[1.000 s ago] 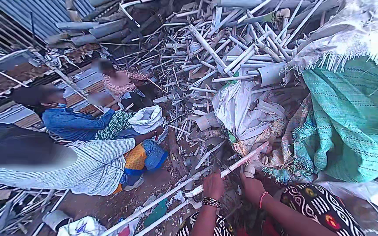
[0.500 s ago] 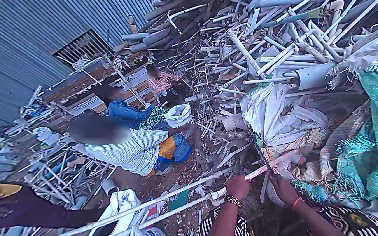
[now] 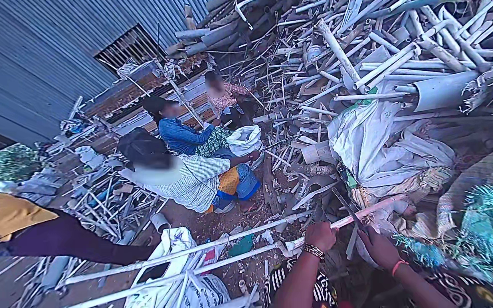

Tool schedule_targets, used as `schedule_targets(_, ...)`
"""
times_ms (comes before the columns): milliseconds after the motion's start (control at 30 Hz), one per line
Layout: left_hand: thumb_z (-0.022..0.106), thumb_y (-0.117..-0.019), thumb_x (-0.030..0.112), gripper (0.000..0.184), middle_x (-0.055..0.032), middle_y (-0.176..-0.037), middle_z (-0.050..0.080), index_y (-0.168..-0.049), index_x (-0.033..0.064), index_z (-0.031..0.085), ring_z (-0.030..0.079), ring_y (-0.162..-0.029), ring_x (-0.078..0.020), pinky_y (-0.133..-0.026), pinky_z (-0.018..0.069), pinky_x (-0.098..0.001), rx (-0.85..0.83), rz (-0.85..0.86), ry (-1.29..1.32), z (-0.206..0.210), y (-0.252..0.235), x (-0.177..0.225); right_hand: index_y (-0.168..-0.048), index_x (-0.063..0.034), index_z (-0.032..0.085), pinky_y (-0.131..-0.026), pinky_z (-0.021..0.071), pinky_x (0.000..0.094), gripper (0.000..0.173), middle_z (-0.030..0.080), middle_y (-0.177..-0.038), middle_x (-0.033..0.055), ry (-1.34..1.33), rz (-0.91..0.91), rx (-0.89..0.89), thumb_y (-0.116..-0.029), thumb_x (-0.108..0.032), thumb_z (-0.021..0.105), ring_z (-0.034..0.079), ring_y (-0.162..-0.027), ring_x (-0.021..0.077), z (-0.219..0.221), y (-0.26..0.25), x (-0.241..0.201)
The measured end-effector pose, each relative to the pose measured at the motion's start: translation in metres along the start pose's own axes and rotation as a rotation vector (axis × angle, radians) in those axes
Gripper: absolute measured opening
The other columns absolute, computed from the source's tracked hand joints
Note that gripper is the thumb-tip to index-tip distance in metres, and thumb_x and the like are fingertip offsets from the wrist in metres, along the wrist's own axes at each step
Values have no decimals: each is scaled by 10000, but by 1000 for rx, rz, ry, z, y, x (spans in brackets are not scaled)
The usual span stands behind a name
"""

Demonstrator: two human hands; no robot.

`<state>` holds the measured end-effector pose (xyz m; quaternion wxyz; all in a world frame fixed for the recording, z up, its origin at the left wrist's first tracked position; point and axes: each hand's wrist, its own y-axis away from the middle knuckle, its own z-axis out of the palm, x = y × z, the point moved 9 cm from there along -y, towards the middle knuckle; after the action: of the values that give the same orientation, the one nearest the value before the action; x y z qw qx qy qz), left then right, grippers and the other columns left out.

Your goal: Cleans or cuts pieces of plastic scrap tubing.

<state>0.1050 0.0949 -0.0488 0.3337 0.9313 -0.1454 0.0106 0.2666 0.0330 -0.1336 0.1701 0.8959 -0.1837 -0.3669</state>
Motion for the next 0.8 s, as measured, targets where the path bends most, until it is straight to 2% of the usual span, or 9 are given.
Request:
schedule_targets(100,397,-1117,445,523,-223,-1300,670,-1299,18,640,627,-1261,-382,-1045,479,-596,8,12,0,-2,1,4,-1326,1,550,-878,533,619,558,702,-1066,281,-2,78,83,-1115,-482,367,695,-1052,464,-18,-15,28)
schedule_targets(200,401,-1116,440,523,-229,-1295,672,-1305,12,635,627,-1262,-384,-1059,469,-591,12,27,-1,1,4,4,-1413,47,517,-989,483,647,597,656,-1235,333,-112,216,163,-1122,-453,371,642,-1187,489,-39,-34,76)
schedule_targets(267,401,-1117,440,529,-238,-1295,670,-1309,6,633,625,-1263,-392,-1059,468,-598,17,31,9,2,2,4,-1429,59,499,-1008,476,639,589,652,-1241,340,-178,238,197,-1123,-432,389,638,-1194,490,-39,-36,80)
schedule_targets(367,405,-1114,444,526,-232,-1308,667,-1308,14,639,621,-1272,-386,-1059,472,-600,20,15,31,0,-3,0,-1337,38,544,-942,518,612,530,690,-1120,307,-129,147,141,-1122,-424,396,681,-1103,465,-21,-22,42)
schedule_targets(500,405,-1115,454,532,-223,-1324,659,-1323,19,628,612,-1289,-371,-1069,465,-586,19,-3,4,-6,-3,2,-1387,-16,518,-934,525,591,553,695,-1141,258,71,-20,-68,-1121,-471,352,682,-1119,428,5,17,-23)
schedule_targets(567,408,-1114,455,534,-227,-1321,657,-1326,14,623,611,-1289,-371,-1068,465,-580,4,-15,-12,0,0,1,-1398,-26,503,-924,527,594,563,695,-1149,254,119,7,-96,-1121,-484,330,682,-1127,430,5,25,-23)
schedule_targets(667,460,-1104,437,520,-240,-1325,648,-1365,7,594,610,-1283,-387,-1059,471,-580,18,-19,-35,-3,4,3,-1371,-18,505,-920,519,606,553,682,-1155,257,20,159,6,-1125,-477,318,676,-1125,431,-23,1,21)
schedule_targets(733,499,-1096,393,502,-244,-1327,648,-1424,18,553,615,-1276,-397,-1053,480,-582,31,-13,-54,-3,5,2,-1408,-4,494,-968,506,599,570,665,-1229,269,-76,275,82,-1128,-466,311,657,-1179,428,-41,-13,59)
schedule_targets(800,497,-1098,381,483,-242,-1317,653,-1421,26,555,621,-1267,-398,-1045,486,-582,36,-15,-74,-3,3,1,-1428,22,491,-1010,491,597,572,649,-1275,286,-183,319,143,-1131,-440,331,639,-1214,436,-44,-20,79)
